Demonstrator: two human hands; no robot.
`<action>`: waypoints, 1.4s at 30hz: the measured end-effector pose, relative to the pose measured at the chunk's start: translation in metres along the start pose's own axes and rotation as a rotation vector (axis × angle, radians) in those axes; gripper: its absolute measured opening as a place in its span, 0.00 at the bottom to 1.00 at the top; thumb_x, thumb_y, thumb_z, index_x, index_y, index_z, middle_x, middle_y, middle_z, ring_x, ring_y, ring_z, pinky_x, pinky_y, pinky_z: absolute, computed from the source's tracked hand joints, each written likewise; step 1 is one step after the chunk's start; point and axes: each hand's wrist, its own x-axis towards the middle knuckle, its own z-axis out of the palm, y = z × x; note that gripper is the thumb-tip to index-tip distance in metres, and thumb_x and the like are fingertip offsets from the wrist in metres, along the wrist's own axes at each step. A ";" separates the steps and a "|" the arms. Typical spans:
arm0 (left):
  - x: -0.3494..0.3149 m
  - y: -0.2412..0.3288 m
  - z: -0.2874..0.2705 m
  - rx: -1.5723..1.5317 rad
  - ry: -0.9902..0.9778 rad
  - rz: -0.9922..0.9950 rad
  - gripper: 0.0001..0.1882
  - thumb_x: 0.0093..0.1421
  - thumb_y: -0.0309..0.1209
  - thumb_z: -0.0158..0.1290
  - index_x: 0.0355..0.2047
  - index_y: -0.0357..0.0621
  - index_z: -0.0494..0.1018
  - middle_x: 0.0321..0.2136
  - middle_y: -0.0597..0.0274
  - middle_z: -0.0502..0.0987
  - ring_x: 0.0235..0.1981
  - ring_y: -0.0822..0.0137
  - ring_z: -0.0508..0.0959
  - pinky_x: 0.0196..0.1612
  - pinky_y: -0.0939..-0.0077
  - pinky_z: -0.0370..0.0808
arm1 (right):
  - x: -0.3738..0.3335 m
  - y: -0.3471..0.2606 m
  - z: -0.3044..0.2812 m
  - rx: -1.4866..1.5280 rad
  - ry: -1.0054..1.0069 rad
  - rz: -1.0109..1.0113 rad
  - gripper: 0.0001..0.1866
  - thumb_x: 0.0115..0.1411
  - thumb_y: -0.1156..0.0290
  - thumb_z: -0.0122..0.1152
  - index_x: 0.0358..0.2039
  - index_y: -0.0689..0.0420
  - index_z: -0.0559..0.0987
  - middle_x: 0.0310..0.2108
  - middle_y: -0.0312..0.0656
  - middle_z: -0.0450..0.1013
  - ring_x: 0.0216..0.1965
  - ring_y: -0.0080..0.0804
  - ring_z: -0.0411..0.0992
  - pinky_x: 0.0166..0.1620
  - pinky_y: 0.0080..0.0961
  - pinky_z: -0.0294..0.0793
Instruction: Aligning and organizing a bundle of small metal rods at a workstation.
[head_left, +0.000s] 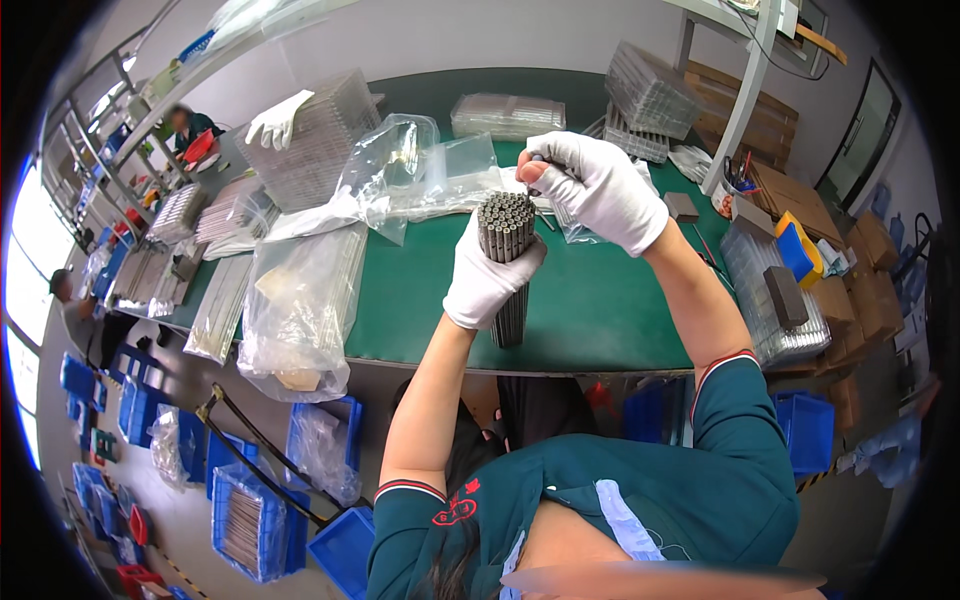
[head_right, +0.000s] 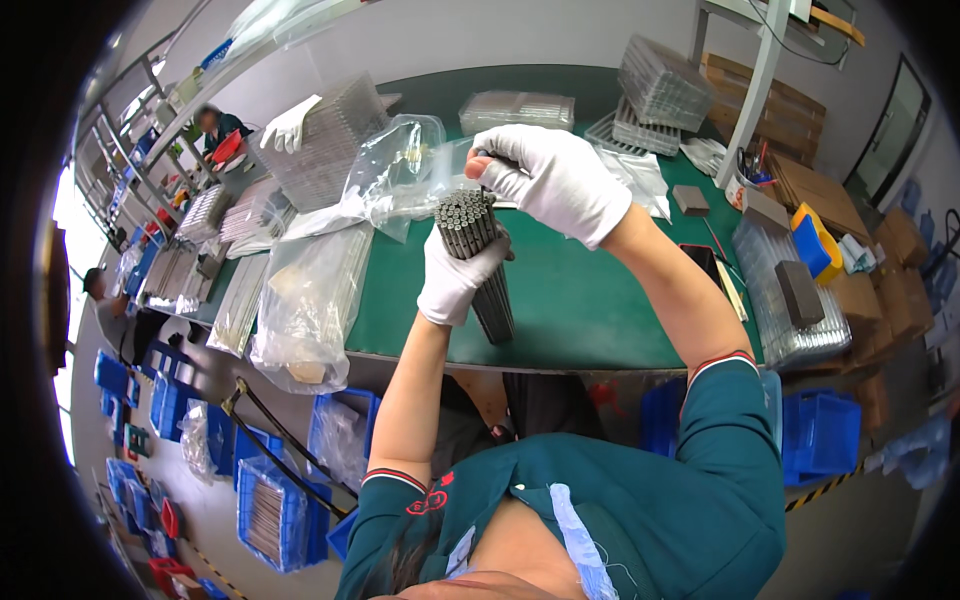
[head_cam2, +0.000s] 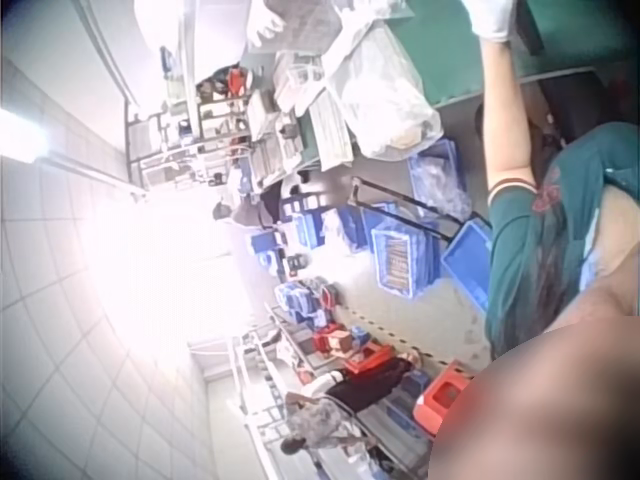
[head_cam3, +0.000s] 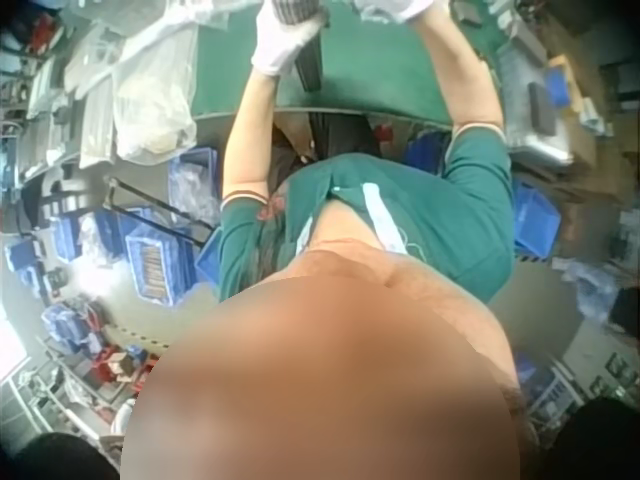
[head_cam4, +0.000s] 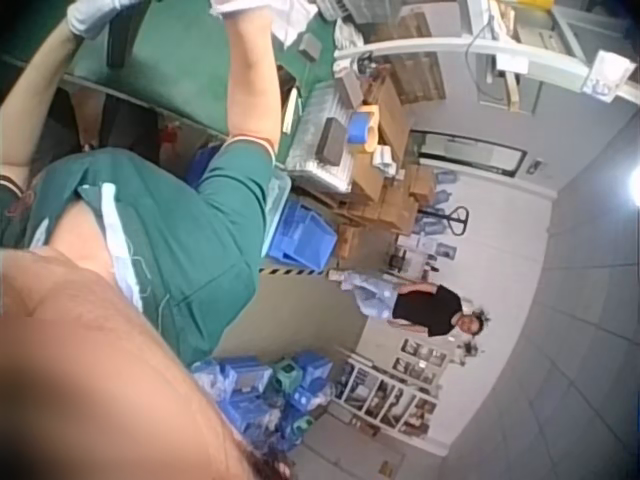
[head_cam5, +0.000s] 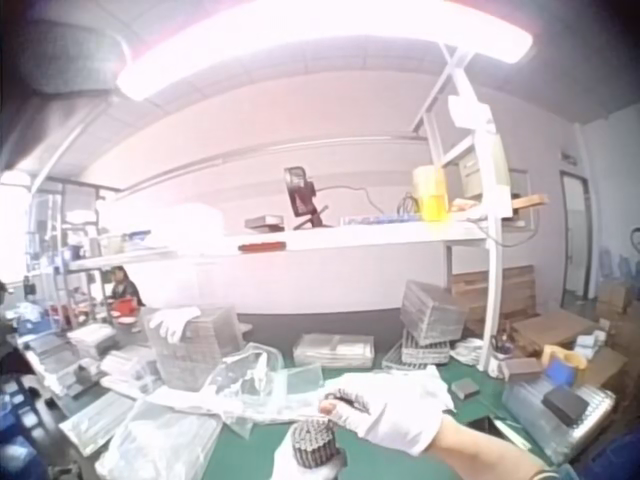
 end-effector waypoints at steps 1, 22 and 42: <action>0.000 -0.001 0.000 -0.003 -0.005 0.002 0.19 0.45 0.24 0.59 0.38 0.39 0.67 0.28 0.67 0.73 0.28 0.78 0.72 0.35 0.81 0.71 | 0.000 -0.001 0.000 0.000 0.001 -0.001 0.08 0.58 0.68 0.57 0.34 0.58 0.76 0.27 0.43 0.74 0.29 0.32 0.74 0.34 0.23 0.72; 0.003 -0.005 -0.003 0.082 -0.008 0.044 0.21 0.44 0.25 0.59 0.39 0.39 0.67 0.29 0.65 0.73 0.30 0.75 0.72 0.37 0.79 0.71 | 0.000 -0.007 0.002 0.006 -0.050 -0.058 0.12 0.61 0.64 0.55 0.33 0.61 0.75 0.27 0.38 0.71 0.30 0.24 0.69 0.38 0.20 0.69; 0.001 -0.002 -0.001 0.044 -0.007 0.015 0.21 0.44 0.24 0.59 0.40 0.38 0.67 0.29 0.66 0.73 0.29 0.76 0.72 0.36 0.80 0.71 | -0.005 -0.009 0.005 0.016 -0.045 -0.047 0.11 0.60 0.65 0.55 0.33 0.61 0.75 0.27 0.37 0.71 0.30 0.23 0.69 0.37 0.20 0.69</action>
